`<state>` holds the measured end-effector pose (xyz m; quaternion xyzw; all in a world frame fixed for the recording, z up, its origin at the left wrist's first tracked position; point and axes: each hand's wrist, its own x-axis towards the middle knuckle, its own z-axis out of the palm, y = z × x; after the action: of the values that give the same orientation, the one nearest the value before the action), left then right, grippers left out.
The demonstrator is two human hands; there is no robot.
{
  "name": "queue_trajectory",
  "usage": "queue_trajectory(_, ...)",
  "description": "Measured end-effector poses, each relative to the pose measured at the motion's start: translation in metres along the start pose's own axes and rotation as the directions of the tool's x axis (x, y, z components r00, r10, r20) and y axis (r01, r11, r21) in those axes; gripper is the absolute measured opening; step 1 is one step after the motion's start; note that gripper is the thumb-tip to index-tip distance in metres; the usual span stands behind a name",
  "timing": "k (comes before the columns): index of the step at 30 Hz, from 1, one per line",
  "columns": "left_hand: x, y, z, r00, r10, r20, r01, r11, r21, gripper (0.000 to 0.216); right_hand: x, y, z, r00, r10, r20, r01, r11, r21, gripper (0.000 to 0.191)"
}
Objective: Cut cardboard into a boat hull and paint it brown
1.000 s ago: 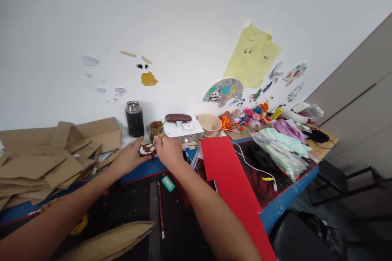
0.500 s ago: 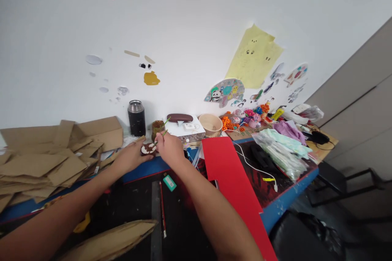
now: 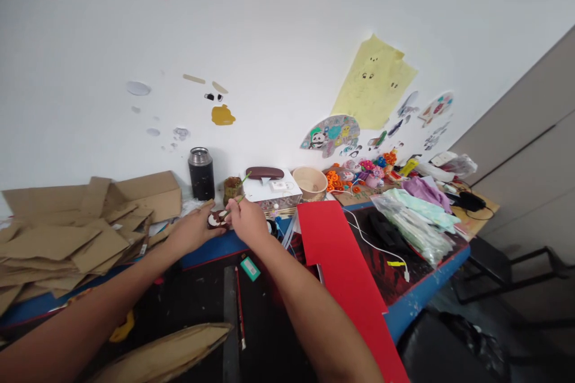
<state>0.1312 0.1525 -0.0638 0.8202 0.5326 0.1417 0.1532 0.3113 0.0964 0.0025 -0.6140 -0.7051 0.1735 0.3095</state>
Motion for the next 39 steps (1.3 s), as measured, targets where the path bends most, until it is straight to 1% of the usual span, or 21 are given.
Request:
queue_trajectory(2,0.000,0.000,0.001,1.000,0.002,0.001,-0.002,1.000,0.002,0.068,0.000,0.000,-0.002,1.000,-0.012,0.012,0.012,1.000,0.000,0.033)
queue_trajectory(7,0.000,-0.001,0.001,1.000,0.021,0.007,-0.021,1.000,0.006,0.065,0.000,-0.005,-0.003,0.996,-0.053,0.071,0.056,0.997,-0.044,0.022)
queue_trajectory(13,0.000,-0.004,0.003,1.000,0.014,-0.004,-0.014,1.000,0.021,0.071,-0.002,-0.004,-0.006,0.997,-0.044,0.069,0.049,0.996,-0.072,0.030)
queue_trajectory(20,0.002,-0.007,0.008,0.999,0.028,-0.019,-0.027,1.000,0.016,0.071,-0.005,-0.011,-0.013,0.995,-0.046,0.084,0.057,0.989,-0.135,0.030)
queue_trajectory(27,0.002,-0.007,0.008,1.000,0.020,-0.008,-0.020,1.000,0.024,0.077,-0.011,-0.021,-0.018,0.991,-0.070,0.112,0.090,0.978,-0.187,0.029)
queue_trajectory(32,0.001,-0.005,0.005,1.000,0.010,-0.001,-0.010,0.999,0.035,0.078,-0.010,-0.016,-0.023,0.994,-0.060,0.087,0.070,0.991,-0.115,0.028)
queue_trajectory(36,0.001,-0.004,0.004,1.000,0.006,-0.013,-0.006,1.000,0.028,0.078,-0.010,-0.006,-0.026,0.999,-0.039,0.026,0.038,0.999,0.030,0.031)
queue_trajectory(39,0.000,-0.003,0.003,1.000,0.007,-0.016,-0.007,1.000,0.021,0.078,-0.011,0.002,-0.022,1.000,-0.002,-0.011,0.004,0.985,0.170,0.032)
